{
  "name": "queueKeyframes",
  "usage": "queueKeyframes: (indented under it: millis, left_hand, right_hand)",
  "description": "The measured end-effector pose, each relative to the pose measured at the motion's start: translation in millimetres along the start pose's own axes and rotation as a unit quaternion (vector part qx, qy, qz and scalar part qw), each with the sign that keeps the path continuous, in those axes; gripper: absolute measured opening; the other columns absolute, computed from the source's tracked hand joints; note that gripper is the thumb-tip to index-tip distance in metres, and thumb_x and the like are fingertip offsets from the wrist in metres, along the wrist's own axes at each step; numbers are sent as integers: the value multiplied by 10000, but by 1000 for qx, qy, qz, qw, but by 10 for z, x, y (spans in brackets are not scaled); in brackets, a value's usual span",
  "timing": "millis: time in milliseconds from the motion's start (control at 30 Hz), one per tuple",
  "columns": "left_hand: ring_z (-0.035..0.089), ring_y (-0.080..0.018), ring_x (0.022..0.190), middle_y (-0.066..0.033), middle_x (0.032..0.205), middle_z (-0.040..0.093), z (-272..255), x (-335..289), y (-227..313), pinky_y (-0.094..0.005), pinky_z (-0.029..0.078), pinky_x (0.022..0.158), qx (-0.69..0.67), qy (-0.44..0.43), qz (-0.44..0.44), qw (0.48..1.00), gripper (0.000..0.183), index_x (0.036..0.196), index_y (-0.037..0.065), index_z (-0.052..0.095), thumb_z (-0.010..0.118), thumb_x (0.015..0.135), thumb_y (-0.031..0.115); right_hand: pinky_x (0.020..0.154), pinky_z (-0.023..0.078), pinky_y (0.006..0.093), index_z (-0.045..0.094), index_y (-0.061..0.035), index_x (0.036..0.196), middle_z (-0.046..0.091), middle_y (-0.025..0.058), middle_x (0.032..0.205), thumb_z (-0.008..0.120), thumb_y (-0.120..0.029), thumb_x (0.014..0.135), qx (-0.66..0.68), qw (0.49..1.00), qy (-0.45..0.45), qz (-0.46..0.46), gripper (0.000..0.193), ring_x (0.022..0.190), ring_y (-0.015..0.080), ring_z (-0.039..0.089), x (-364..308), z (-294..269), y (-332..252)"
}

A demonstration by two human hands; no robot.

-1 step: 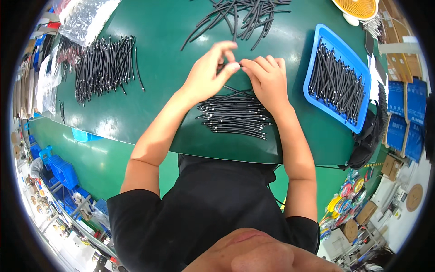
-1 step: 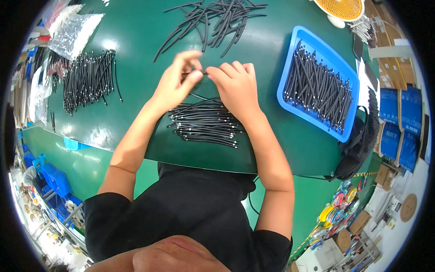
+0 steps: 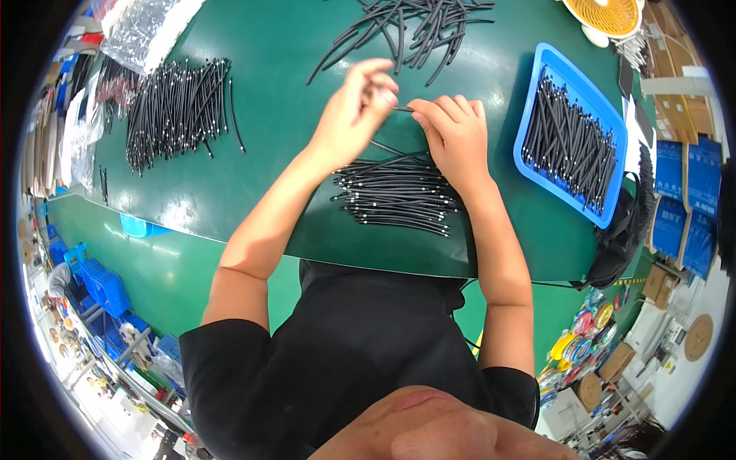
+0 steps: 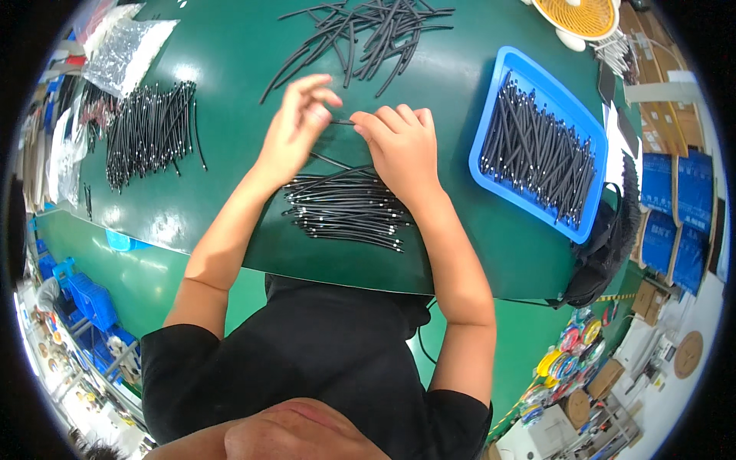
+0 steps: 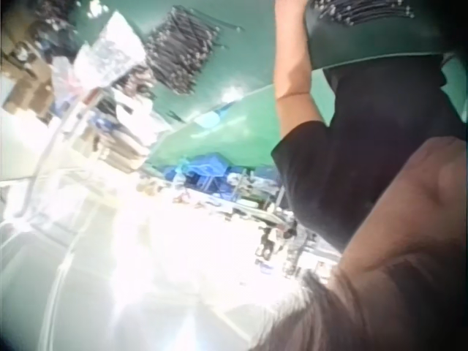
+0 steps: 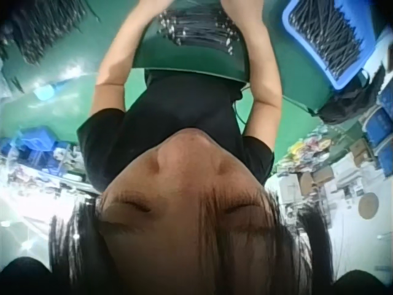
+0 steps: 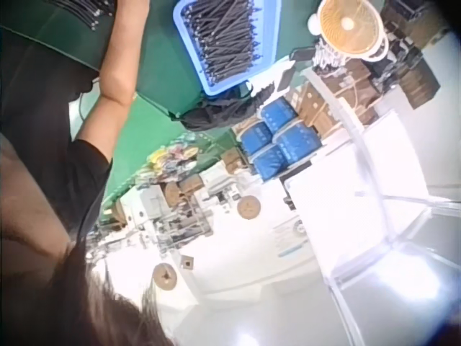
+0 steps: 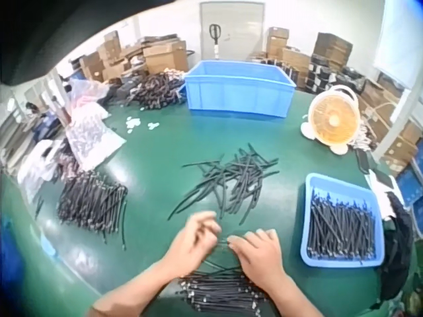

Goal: The person assembles wires by sliding sleeves onto them by hand, stacks the assembled pieces on the table, and reaches across the workbench to retrieve more parts.

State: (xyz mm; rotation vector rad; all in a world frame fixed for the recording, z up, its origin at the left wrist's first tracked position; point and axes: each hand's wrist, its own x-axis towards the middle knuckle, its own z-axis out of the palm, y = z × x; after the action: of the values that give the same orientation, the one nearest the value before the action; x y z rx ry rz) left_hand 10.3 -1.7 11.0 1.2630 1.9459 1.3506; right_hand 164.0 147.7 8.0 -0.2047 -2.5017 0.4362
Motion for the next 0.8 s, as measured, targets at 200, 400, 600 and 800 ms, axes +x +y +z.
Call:
queueKeyframes:
  millis: [200,400,600,800]
  left_hand:
    - [616,-225,1265,-145,1346,725,-132,153,-149,-357,396,1129,-344,45,-65,936,714,1494,23,537,139,1181,525]
    - [641,-252,1254,-195,1343,726,39,45,-7,-407,427,1128,-406,-32,-103,908,864,1484,42,556,33,1137,636]
    - [671,-281,1171,-215,1303,736,66,28,10,-443,474,1080,-427,-60,-129,893,885,1447,59,573,41,1117,684]
    - [681,-296,1185,-235,1285,736,86,44,8,-436,474,1075,-459,-43,-123,879,847,1411,25,575,63,1137,642]
  right_hand:
    - [682,399,369,757,-171,1053,606,-22,797,787,-172,912,16,1000,13,7,144,730,202,571,0,59,-175]
    - [678,394,368,804,-178,1063,634,-34,802,793,-171,921,50,998,-47,7,143,732,186,572,-32,116,-295]
    - [667,410,368,785,-214,1098,651,-57,829,818,-209,881,44,998,-43,-15,220,773,163,623,-34,133,-290]
    - [661,403,333,771,-170,1123,658,-26,870,769,-151,959,92,995,-38,9,166,775,143,617,-68,107,-206]
